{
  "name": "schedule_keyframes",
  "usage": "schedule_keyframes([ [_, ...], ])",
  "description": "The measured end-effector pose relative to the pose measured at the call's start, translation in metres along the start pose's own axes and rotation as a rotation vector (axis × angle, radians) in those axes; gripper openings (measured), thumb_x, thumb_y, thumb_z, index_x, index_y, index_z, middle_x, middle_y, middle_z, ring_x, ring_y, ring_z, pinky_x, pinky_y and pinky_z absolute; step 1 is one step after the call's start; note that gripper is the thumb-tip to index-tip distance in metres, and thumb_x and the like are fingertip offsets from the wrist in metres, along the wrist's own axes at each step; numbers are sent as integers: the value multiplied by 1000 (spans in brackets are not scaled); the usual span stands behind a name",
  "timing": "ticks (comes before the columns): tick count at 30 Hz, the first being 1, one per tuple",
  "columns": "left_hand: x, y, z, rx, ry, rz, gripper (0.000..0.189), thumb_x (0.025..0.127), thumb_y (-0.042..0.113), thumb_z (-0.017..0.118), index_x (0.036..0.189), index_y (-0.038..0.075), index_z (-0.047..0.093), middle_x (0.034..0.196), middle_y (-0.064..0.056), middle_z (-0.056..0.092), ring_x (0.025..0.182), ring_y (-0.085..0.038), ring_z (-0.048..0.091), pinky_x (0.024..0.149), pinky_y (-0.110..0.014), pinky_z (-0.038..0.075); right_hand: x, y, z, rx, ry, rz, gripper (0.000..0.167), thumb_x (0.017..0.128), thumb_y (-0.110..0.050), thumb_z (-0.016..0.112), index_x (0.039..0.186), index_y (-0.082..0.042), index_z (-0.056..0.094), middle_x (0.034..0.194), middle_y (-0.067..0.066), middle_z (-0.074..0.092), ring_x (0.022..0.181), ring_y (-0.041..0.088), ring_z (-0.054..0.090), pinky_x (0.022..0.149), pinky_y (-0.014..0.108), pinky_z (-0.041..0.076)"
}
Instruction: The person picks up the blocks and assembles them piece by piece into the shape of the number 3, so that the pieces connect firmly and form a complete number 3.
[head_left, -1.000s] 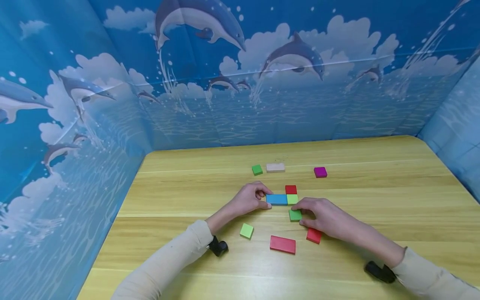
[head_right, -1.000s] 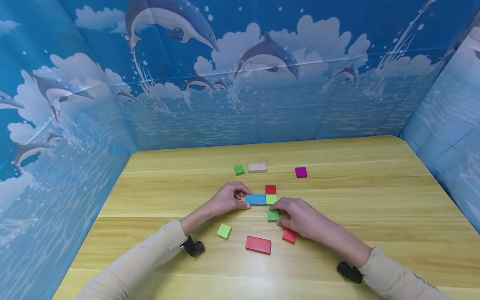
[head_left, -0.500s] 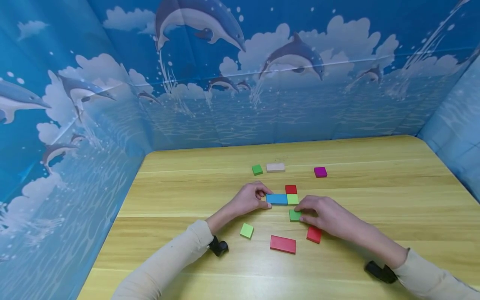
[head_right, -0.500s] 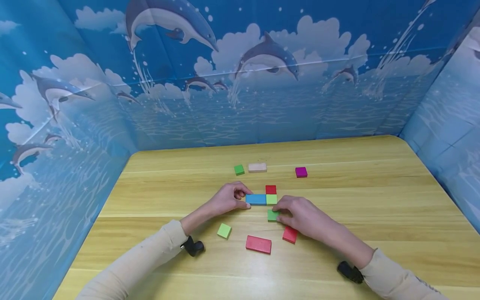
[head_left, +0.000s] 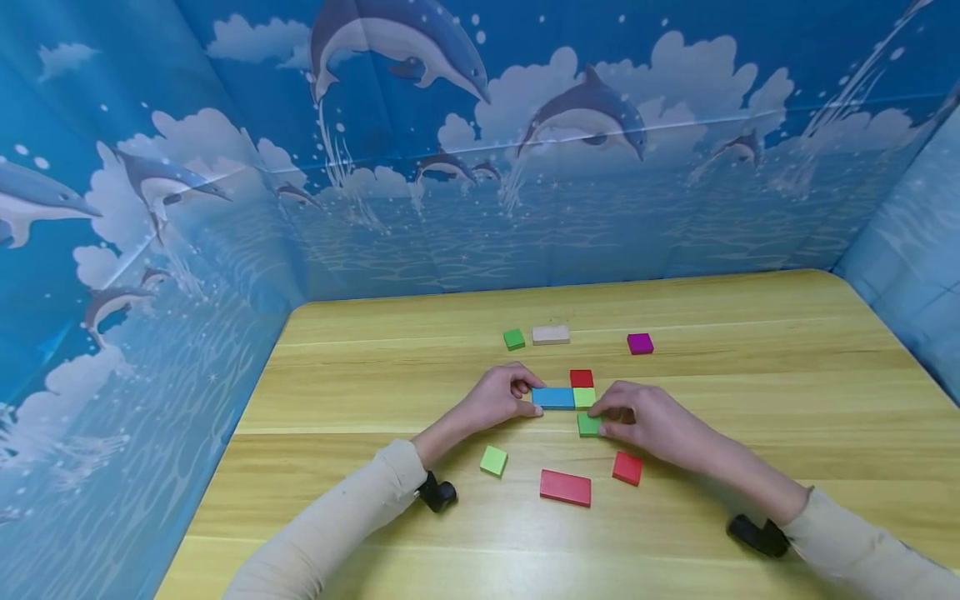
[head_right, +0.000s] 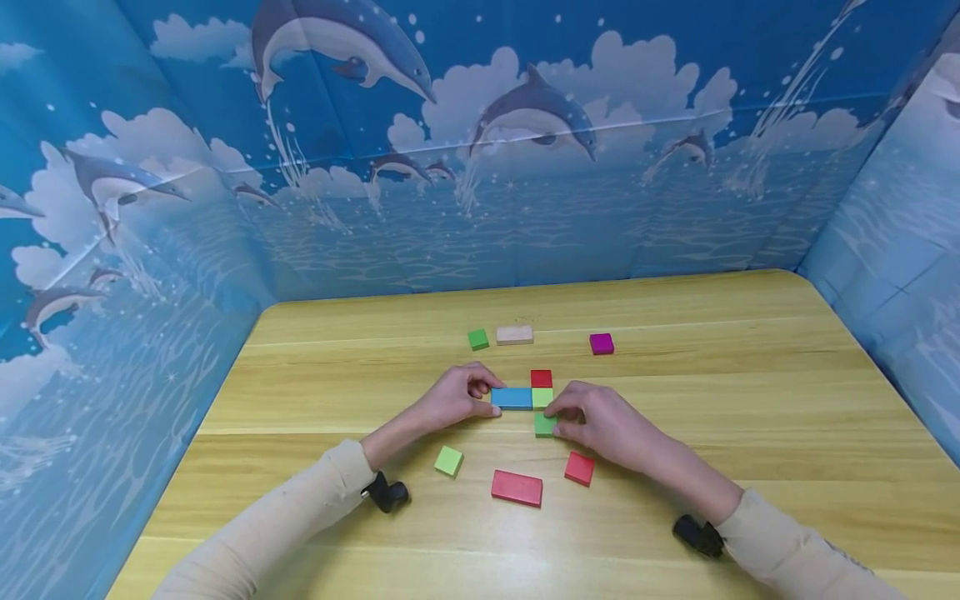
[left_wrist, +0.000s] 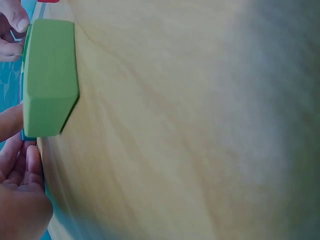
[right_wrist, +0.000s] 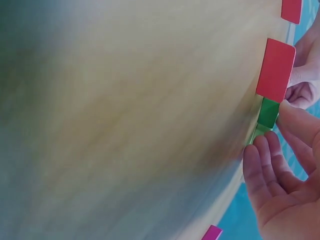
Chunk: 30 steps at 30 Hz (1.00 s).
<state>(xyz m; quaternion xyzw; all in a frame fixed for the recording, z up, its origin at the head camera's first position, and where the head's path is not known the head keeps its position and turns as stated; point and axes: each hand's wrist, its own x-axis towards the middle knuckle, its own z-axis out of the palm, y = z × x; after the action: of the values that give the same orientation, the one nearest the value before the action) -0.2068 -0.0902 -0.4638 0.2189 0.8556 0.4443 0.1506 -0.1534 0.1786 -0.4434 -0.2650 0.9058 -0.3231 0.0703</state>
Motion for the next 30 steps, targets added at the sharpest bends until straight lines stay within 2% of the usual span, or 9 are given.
schedule_keyframes([
  [16, 1, -2, 0, 5, -5, -6, 29, 81, 10, 82, 108, 10, 72, 92, 0, 58, 79, -12, 49, 72, -22, 43, 6, 4, 1, 25, 4, 22, 25, 84, -16, 80, 108, -18, 75, 101, -9, 65, 91, 14, 58, 78, 32, 52],
  [23, 0, -1, 0, -3, -4, 8, 29, 80, 10, 83, 108, 8, 72, 93, -3, 58, 79, -13, 48, 72, -23, 43, 7, 4, 1, 47, 4, 44, 24, 84, -17, 80, 107, -16, 75, 97, -8, 65, 83, 11, 57, 72, 27, 51],
  [30, 0, 0, 0, -12, -2, 5, 29, 80, 9, 83, 107, 8, 72, 93, -4, 58, 79, -14, 48, 72, -24, 42, 8, 4, 1, 62, 3, 58, 24, 83, -17, 80, 106, -16, 74, 94, -9, 63, 81, 11, 57, 72, 26, 51],
])
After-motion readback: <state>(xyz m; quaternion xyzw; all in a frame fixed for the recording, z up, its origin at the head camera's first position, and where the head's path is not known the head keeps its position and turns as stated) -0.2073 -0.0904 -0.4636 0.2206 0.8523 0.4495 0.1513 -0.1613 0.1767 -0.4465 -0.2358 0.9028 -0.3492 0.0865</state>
